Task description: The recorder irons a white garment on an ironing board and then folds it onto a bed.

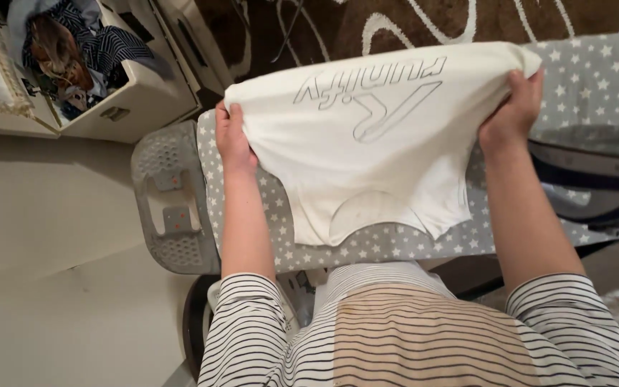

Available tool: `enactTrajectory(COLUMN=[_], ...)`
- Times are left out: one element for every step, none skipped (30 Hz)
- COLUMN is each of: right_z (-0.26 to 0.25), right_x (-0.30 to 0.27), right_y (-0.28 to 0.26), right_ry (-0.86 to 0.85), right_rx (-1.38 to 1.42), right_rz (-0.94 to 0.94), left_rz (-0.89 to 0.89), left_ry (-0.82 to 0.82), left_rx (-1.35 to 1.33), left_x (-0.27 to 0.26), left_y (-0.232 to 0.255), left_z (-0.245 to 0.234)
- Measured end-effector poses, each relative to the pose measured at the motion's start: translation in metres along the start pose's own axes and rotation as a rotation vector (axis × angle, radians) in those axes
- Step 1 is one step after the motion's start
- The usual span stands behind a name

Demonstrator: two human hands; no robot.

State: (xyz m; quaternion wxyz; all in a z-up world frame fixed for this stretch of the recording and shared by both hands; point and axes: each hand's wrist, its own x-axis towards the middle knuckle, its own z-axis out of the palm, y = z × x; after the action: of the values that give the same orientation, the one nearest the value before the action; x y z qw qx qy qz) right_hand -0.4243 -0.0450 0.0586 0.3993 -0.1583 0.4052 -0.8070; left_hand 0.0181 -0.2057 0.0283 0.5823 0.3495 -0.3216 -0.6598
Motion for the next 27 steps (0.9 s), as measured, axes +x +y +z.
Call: enactTrajectory(right_z=[-0.024,-0.048,-0.073,-0.092,-0.111,-0.131,-0.111,-0.093,-0.074,-0.081,-0.088,-0.094,-0.093,-0.091,-0.090,-0.099,-0.108,-0.118,-0.101,-0.082,-0.064,-0.066,-0.068,-0.071,-0.057,-0.043,-0.028], right_x=[0.014,0.027,0.041,0.048,0.055,0.062,0.062,0.060,0.057,0.064,0.071,0.079,0.080,0.083,0.086,0.085,0.083,0.081,0.062,0.044,0.025,0.010,-0.005,-0.023,-0.043,-0.064,-0.084], right_y=[0.023,0.045,0.068,0.083,0.097,0.112,0.103,0.093,0.084,0.087,0.089,0.091,0.090,0.089,0.089,0.094,0.099,0.104,0.094,0.084,0.073,0.073,0.074,0.074,0.062,0.050,0.038], right_ry=[-0.004,0.084,0.172,0.173,0.229,0.285,0.286,0.317,0.350,0.350,0.366,0.379,0.378,0.381,0.385,0.388,0.368,0.341,0.343,0.323,0.302,0.300,0.260,0.218,0.217,0.204,0.190], right_rx=[0.000,-0.291,-0.581,-0.583,-0.651,-0.720,-0.722,-0.638,-0.556,-0.559,-0.609,-0.658,-0.661,-0.651,-0.642,-0.644,-0.842,-1.038,-1.041,-1.145,-1.249,-1.246,-1.298,-1.352,-1.352,-1.383,-1.413], right_rz=[0.001,0.015,0.031,0.034,0.065,0.098,0.101,0.117,0.133,0.139,0.108,0.073,0.076,0.063,0.051,0.055,-0.037,-0.129,-0.124,-0.107,-0.089,-0.093,-0.148,-0.199,-0.198,-0.094,0.011], left_rz=[0.003,-0.080,-0.164,-0.167,-0.168,-0.168,-0.171,-0.191,-0.213,-0.218,-0.194,-0.167,-0.170,-0.093,-0.016,-0.021,0.006,0.033,0.028,0.014,0.000,0.004,-0.054,-0.117,-0.118,-0.148,-0.179], left_ry=[0.002,0.142,0.282,0.283,0.339,0.395,0.397,0.458,0.519,0.523,0.529,0.533,0.536,0.488,0.440,0.441,0.445,0.449,0.450,0.446,0.441,0.441,0.412,0.383,0.384,0.371,0.356], left_rx=[-0.001,0.213,0.427,0.428,0.472,0.516,0.518,0.565,0.612,0.614,0.589,0.561,0.561,0.551,0.541,0.544,0.633,0.722,0.725,0.832,0.940,0.938,1.012,1.087,1.087,1.190,1.293], left_x=[0.008,0.017,0.026,0.030,0.033,0.037,0.042,0.043,0.044,0.045,0.046,0.048,0.048,0.050,0.052,0.052,0.052,0.051,0.043,0.036,0.028,0.011,-0.007,-0.028,-0.050,-0.071,-0.093], left_y=[-0.016,-0.033,-0.050,-0.057,-0.064,-0.071,-0.067,-0.062,-0.057,-0.053,-0.049,-0.045,-0.050,-0.053,-0.057,-0.062,-0.067,-0.072,-0.069,-0.065,-0.061,-0.051,-0.042,-0.032,-0.032,-0.033,-0.033], left_z=[-0.013,-0.026,-0.039,-0.042,-0.045,-0.048,-0.039,-0.032,-0.025,-0.021,-0.016,-0.011,-0.018,-0.025,-0.031,-0.039,-0.047,-0.055,-0.055,-0.054,-0.053,-0.044,-0.035,-0.028,-0.026,-0.023,-0.020])
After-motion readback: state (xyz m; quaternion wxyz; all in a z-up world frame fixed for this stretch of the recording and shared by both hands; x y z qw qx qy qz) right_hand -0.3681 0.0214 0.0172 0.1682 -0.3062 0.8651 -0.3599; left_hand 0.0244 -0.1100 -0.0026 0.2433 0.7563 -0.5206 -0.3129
